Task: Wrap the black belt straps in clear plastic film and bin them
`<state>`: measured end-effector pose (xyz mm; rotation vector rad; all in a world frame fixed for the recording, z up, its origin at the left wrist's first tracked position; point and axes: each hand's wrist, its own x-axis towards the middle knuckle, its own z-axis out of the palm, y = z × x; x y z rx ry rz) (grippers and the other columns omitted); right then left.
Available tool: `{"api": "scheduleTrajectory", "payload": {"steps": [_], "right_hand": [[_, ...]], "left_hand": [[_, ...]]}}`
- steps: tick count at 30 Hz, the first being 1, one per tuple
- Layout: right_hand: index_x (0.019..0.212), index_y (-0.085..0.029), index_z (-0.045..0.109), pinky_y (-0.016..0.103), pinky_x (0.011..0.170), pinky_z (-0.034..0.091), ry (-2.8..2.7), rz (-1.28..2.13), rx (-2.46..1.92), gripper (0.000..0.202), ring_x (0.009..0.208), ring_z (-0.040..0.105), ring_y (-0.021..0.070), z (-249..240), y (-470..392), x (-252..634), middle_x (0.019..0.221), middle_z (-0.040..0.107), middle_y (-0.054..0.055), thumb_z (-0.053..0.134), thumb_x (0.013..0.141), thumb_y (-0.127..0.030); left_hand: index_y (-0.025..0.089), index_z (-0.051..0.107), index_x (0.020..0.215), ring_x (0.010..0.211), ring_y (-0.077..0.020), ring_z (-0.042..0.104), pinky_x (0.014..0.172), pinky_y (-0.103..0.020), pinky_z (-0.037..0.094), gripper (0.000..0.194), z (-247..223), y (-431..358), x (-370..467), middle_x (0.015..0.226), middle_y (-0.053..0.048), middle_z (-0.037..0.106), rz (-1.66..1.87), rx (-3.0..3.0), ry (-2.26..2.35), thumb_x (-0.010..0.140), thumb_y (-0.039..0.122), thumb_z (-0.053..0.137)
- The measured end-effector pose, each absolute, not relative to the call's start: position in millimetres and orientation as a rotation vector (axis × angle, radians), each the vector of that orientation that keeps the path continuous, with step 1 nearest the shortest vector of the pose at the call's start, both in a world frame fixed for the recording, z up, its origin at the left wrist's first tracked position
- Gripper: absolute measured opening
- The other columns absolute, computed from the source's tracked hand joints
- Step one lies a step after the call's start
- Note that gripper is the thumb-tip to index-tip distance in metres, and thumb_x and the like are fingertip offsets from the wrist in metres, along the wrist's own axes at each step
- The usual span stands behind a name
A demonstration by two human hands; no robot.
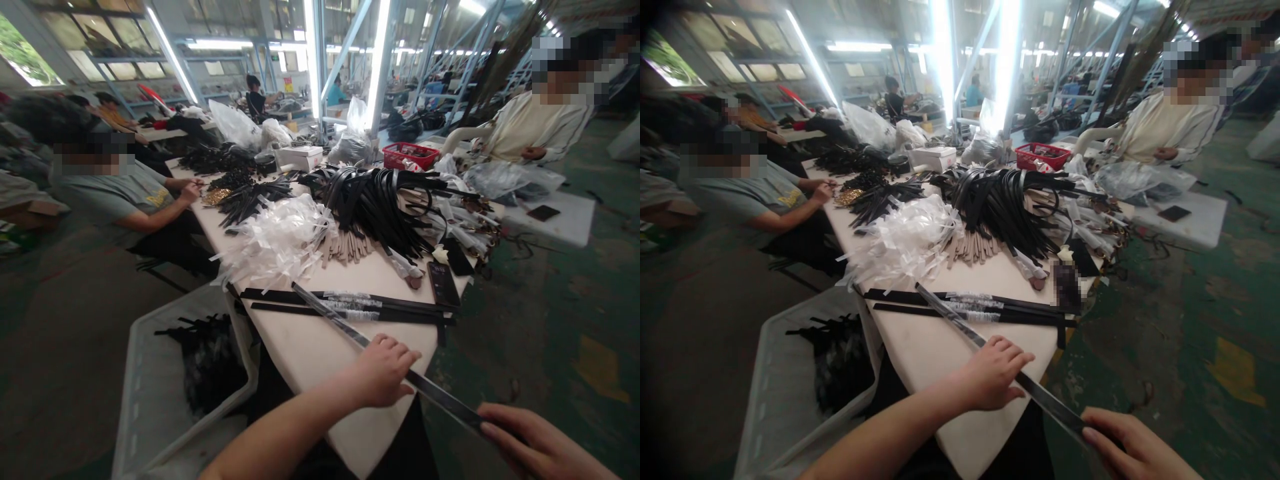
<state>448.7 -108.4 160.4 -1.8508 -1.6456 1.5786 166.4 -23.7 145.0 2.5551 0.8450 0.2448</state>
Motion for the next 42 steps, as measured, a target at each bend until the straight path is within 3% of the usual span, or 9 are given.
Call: {"api": "scheduleTrajectory", "payload": {"steps": [2, 4, 9, 15, 22, 27, 31, 37, 42], "right_hand": [[0.076, -0.023, 0.071, 0.025, 0.055, 0.049, -1.673, 1.547, -1.838, 0.037, 0.058, 0.058, 0.0197, 177.5, -98.7, 445.7, 0.065, 0.067, 0.003, 0.066, 0.076, -0.06], [0.075, -0.022, 0.07, 0.025, 0.057, 0.048, -1.713, 1.537, -1.808, 0.038, 0.06, 0.057, 0.019, 193.2, -89.0, 441.7, 0.066, 0.066, 0.003, 0.065, 0.078, -0.06], [0.075, -0.019, 0.065, 0.023, 0.059, 0.043, -1.931, 1.614, -1.604, 0.042, 0.063, 0.054, 0.0157, 198.2, -55.0, 420.9, 0.067, 0.061, 0.001, 0.054, 0.089, -0.056], [0.069, -0.016, 0.06, 0.021, 0.052, 0.036, -2.091, 1.675, -1.516, 0.039, 0.051, 0.047, 0.0115, 139.9, -4.8, 364.4, 0.055, 0.056, -0.001, 0.049, 0.093, -0.045], [0.061, -0.016, 0.058, 0.023, 0.051, 0.034, -2.036, 1.531, -1.521, 0.033, 0.048, 0.048, 0.012, 87.1, 7.6, 310.4, 0.05, 0.056, -0.001, 0.049, 0.09, -0.03], [0.074, -0.014, 0.064, 0.022, 0.052, 0.035, -1.977, 1.582, -1.591, 0.028, 0.052, 0.053, 0.0129, 81.1, 4.4, 326.8, 0.059, 0.063, 0.001, 0.049, 0.09, -0.031], [0.074, -0.014, 0.067, 0.023, 0.061, 0.037, -2.028, 1.385, -1.551, 0.021, 0.065, 0.054, 0.0147, 84.3, 4.0, 338.4, 0.066, 0.064, 0.002, 0.052, 0.085, -0.024], [0.073, -0.015, 0.065, 0.023, 0.052, 0.03, -1.93, 1.446, -1.574, 0.026, 0.055, 0.044, 0.0113, 83.9, 1.2, 360.2, 0.057, 0.048, -0.003, 0.051, 0.088, -0.031], [0.075, -0.014, 0.064, 0.022, 0.051, 0.034, -1.834, 1.543, -1.658, 0.028, 0.052, 0.044, 0.0109, 83.2, -0.8, 395.5, 0.054, 0.047, -0.004, 0.05, 0.088, -0.034]], "left_hand": [[0.017, 0.056, 0.116, 0.089, -0.0247, 0.062, 0.083, -0.038, 0.046, 0.026, 149.5, -14.6, 163.2, 0.098, -0.01, 0.067, 0.09, 2.646, 0.847, 0.09, 0.025, 0.055], [0.018, 0.057, 0.102, 0.078, -0.0224, 0.061, 0.073, -0.035, 0.045, 0.014, 158.7, -15.2, 154.5, 0.089, -0.007, 0.065, 0.093, 2.706, 0.928, 0.094, 0.019, 0.046], [0.018, 0.056, 0.092, 0.081, -0.024, 0.06, 0.078, -0.038, 0.045, 0.017, 168.5, -16.0, 117.8, 0.087, -0.009, 0.063, 0.14, 2.755, 1.18, 0.096, 0.016, 0.039], [0.016, 0.056, 0.092, 0.07, -0.025, 0.066, 0.068, -0.036, 0.049, 0.011, 101.3, 1.8, 127.2, 0.08, -0.01, 0.068, -0.116, 2.633, 1.217, 0.092, 0.012, 0.045], [0.015, 0.055, 0.1, 0.081, -0.0254, 0.069, 0.073, -0.035, 0.052, 0.012, 64.1, 4.9, 139.4, 0.088, -0.011, 0.07, -0.098, 2.497, 1.274, 0.094, 0.015, 0.045], [0.016, 0.054, 0.103, 0.084, -0.0234, 0.067, 0.076, -0.033, 0.051, 0.013, 73.1, 12.4, 130.9, 0.092, -0.011, 0.068, -0.046, 2.475, 1.297, 0.096, 0.02, 0.045], [0.019, 0.052, 0.109, 0.085, -0.0234, 0.066, 0.076, -0.033, 0.05, 0.019, 76.9, 13.9, 133.4, 0.095, -0.009, 0.064, -0.018, 2.559, 1.2, 0.096, 0.031, 0.049], [0.014, 0.055, 0.099, 0.082, -0.0221, 0.063, 0.075, -0.033, 0.05, 0.015, 65.4, 17.2, 137.7, 0.094, -0.01, 0.062, -0.131, 2.618, 1.164, 0.094, 0.01, 0.042], [0.014, 0.055, 0.103, 0.091, -0.0237, 0.06, 0.082, -0.036, 0.048, 0.013, 68.3, 20.8, 129.3, 0.101, -0.011, 0.061, -0.069, 2.63, 1.175, 0.091, 0.016, 0.048]]}}
